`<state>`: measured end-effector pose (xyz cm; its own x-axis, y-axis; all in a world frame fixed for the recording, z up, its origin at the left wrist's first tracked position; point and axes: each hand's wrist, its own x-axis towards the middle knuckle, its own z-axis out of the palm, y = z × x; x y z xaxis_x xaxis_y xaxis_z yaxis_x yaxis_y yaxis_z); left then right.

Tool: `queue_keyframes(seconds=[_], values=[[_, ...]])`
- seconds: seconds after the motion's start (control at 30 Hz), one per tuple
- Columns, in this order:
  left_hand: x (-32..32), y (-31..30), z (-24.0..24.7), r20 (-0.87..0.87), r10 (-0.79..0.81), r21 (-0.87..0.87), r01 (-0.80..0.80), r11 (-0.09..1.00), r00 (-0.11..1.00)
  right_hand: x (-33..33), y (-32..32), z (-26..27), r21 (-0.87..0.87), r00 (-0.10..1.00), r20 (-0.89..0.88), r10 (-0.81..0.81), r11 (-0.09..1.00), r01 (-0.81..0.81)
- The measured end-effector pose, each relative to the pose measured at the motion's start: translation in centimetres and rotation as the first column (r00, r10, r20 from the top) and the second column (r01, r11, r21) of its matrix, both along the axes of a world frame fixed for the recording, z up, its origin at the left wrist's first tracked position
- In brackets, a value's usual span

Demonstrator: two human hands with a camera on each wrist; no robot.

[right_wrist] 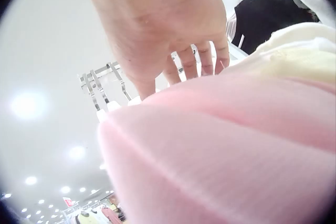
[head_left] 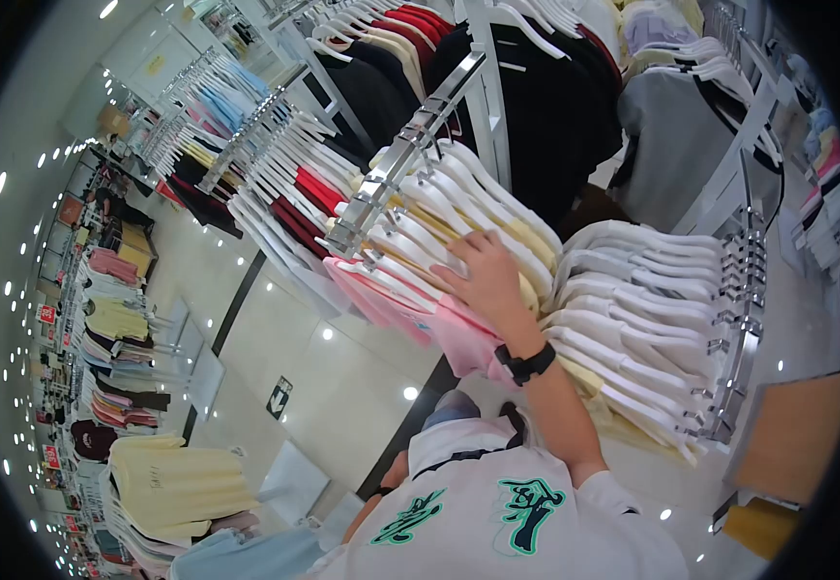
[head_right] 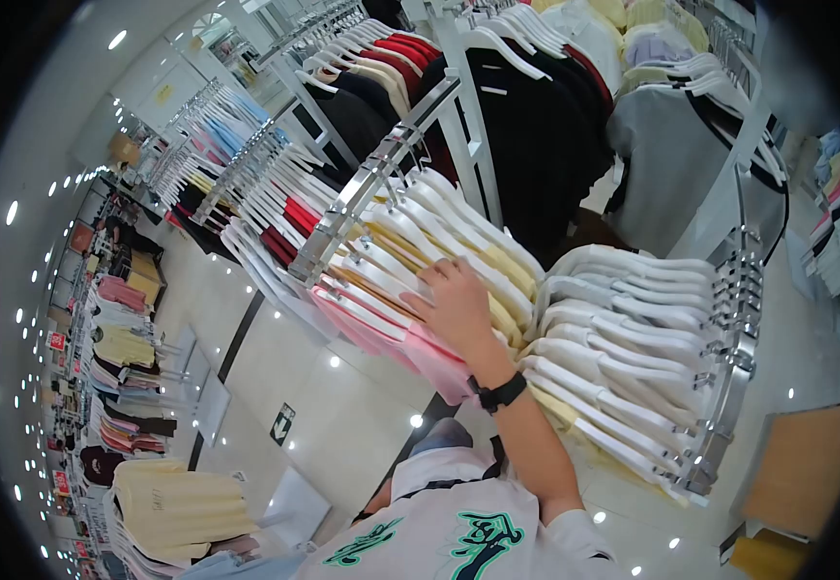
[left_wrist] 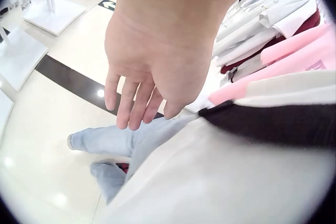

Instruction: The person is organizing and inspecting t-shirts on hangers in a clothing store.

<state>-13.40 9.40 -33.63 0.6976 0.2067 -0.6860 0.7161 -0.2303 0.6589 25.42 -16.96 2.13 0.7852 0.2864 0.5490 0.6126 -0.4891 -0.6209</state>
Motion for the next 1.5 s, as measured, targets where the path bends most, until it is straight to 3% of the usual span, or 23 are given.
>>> queue_keyframes(seconds=[0.1, 0.17, 0.2, 0.3, 0.33, 0.73, 0.93, 0.97, 1.0, 1.03, 1.1, 1.17, 1.23, 1.5], values=[[0.0, -1.3, -1.4, 0.028, 0.004, -0.024, -0.003, 1.000, 1.000, 0.4, 0.4, -0.5, -0.036, 0.993, -0.073, -0.088, 0.996, 0.086], [0.0, -1.3, -1.7, 0.031, 0.001, -0.026, -0.001, 1.000, 1.000, 1.3, 0.1, -1.3, -0.188, 0.986, -0.130, -0.102, 0.979, 0.077], [-0.2, -0.9, -1.7, 0.027, -0.002, -0.025, 0.003, 1.000, 1.000, 1.8, 0.4, -2.0, -0.125, 0.989, -0.019, -0.145, 0.982, 0.142], [-0.7, -0.7, -1.6, 0.019, -0.001, -0.024, 0.001, 1.000, 1.000, 3.5, 0.6, -2.9, -0.165, 0.964, -0.046, -0.261, 0.954, 0.250], [-0.7, -0.9, -1.5, 0.020, 0.004, -0.026, -0.004, 1.000, 1.000, 3.6, 0.4, -2.0, -0.186, 0.952, -0.104, -0.287, 0.946, 0.265], [-1.7, 0.9, -1.4, 0.032, 0.036, 0.000, -0.036, 0.999, 0.999, 6.5, -0.4, -1.2, -0.187, 0.926, -0.064, -0.373, 0.916, 0.356], [-2.6, 0.5, -2.1, 0.018, 0.045, -0.017, -0.045, 0.999, 0.999, 3.1, -1.1, 1.0, -0.194, 0.900, -0.275, -0.339, 0.936, 0.294], [-2.5, 0.5, -2.0, 0.012, 0.050, -0.017, -0.049, 0.999, 0.999, 2.5, -1.1, 0.8, -0.007, 0.953, -0.041, -0.299, 0.954, 0.299], [-2.7, 0.5, -1.8, 0.004, 0.053, -0.016, -0.053, 0.998, 0.999, 1.8, -1.2, 0.7, 0.176, 0.937, 0.198, -0.287, 0.951, 0.254], [-3.2, 0.3, -1.5, -0.008, 0.057, -0.017, -0.057, 0.998, 0.998, 0.8, -1.1, 0.6, 0.172, 0.941, 0.186, -0.283, 0.952, 0.253], [-4.3, 0.1, -1.2, -0.033, 0.062, -0.020, -0.063, 0.998, 0.998, -1.5, -0.2, 1.1, 0.195, 1.000, 0.002, -0.017, 0.981, 0.016], [-4.5, 0.1, -1.2, -0.059, 0.059, -0.019, -0.060, 0.998, 0.997, -2.3, 0.7, 0.8, 0.201, 1.000, -0.021, -0.010, 0.979, 0.014], [-4.7, 0.8, -0.7, -0.069, 0.047, -0.016, -0.048, 0.999, 0.996, -1.7, 1.4, -1.1, -0.066, 0.993, -0.105, -0.046, 0.997, 0.039], [-3.8, 0.9, -1.0, -0.089, 0.038, -0.006, -0.038, 0.999, 0.995, 1.7, 0.3, -1.2, -0.243, 0.964, -0.179, -0.197, 0.958, 0.151]])
